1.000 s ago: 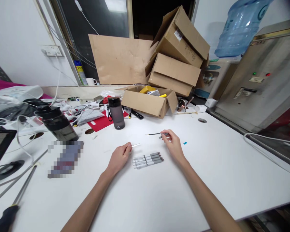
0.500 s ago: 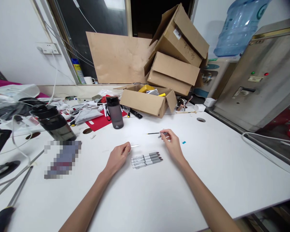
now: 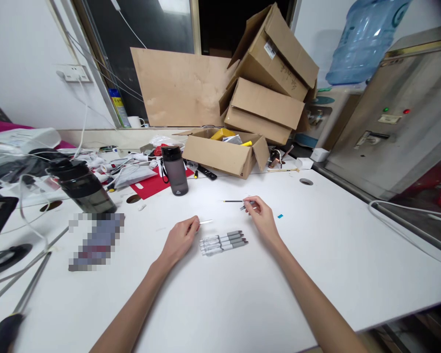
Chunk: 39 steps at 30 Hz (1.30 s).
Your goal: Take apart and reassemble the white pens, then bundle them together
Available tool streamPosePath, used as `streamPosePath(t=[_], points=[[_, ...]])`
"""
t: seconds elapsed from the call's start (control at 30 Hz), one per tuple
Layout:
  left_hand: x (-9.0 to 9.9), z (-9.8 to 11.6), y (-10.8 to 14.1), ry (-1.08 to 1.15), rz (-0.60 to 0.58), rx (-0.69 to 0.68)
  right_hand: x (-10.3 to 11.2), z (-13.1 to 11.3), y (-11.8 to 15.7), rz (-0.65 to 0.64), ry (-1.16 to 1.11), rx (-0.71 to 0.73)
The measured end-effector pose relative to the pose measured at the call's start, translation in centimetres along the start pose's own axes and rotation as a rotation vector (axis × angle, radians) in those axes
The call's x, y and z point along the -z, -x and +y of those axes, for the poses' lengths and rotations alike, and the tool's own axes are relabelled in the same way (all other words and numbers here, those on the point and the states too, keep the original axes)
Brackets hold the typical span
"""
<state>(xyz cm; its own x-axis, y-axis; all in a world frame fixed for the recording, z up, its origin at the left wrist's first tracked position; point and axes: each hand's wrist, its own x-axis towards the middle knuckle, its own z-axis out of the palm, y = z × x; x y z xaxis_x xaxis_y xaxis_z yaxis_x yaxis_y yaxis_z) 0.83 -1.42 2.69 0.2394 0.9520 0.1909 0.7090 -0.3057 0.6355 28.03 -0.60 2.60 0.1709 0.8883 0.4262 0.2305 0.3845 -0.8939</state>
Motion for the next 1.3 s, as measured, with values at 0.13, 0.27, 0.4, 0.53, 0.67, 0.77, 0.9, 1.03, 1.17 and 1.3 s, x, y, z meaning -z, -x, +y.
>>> streamPosePath(t=[0.13, 0.27, 0.4, 0.53, 0.67, 0.77, 0.9, 1.03, 1.17, 1.3], points=[[0.01, 0.1, 0.02, -0.001, -0.004, 0.004, 0.02, 0.64, -0.37, -0.004, -0.08, -0.059], [0.02, 0.18, 0.06, -0.001, -0.01, 0.002, 0.11, 1.0, -0.76, -0.002, -0.161, -0.1], [0.06, 0.22, 0.13, 0.001, -0.015, 0.003, 0.15, 0.96, -0.92, 0.026, -0.213, -0.172], [0.1, 0.26, 0.17, 0.002, -0.017, 0.006, 0.14, 0.7, -0.83, 0.048, -0.219, -0.211], [0.03, 0.24, 0.13, -0.005, -0.017, 0.003, 0.2, 0.63, -0.72, 0.071, -0.194, -0.212], [-0.03, 0.19, 0.09, -0.006, -0.018, 0.0, 0.25, 0.74, -0.69, 0.078, -0.181, -0.21], [-0.05, 0.11, 0.1, -0.004, -0.016, 0.001, 0.25, 0.84, -0.62, 0.077, -0.201, -0.221], [-0.05, 0.07, 0.1, -0.009, -0.021, 0.004, 0.23, 0.89, -0.57, 0.076, -0.206, -0.227], [-0.07, 0.08, 0.03, -0.014, -0.022, 0.003, 0.25, 0.93, -0.56, 0.079, -0.2, -0.235], [-0.03, 0.18, 0.05, -0.015, -0.014, 0.003, 0.23, 0.81, -0.57, 0.079, -0.19, -0.233]])
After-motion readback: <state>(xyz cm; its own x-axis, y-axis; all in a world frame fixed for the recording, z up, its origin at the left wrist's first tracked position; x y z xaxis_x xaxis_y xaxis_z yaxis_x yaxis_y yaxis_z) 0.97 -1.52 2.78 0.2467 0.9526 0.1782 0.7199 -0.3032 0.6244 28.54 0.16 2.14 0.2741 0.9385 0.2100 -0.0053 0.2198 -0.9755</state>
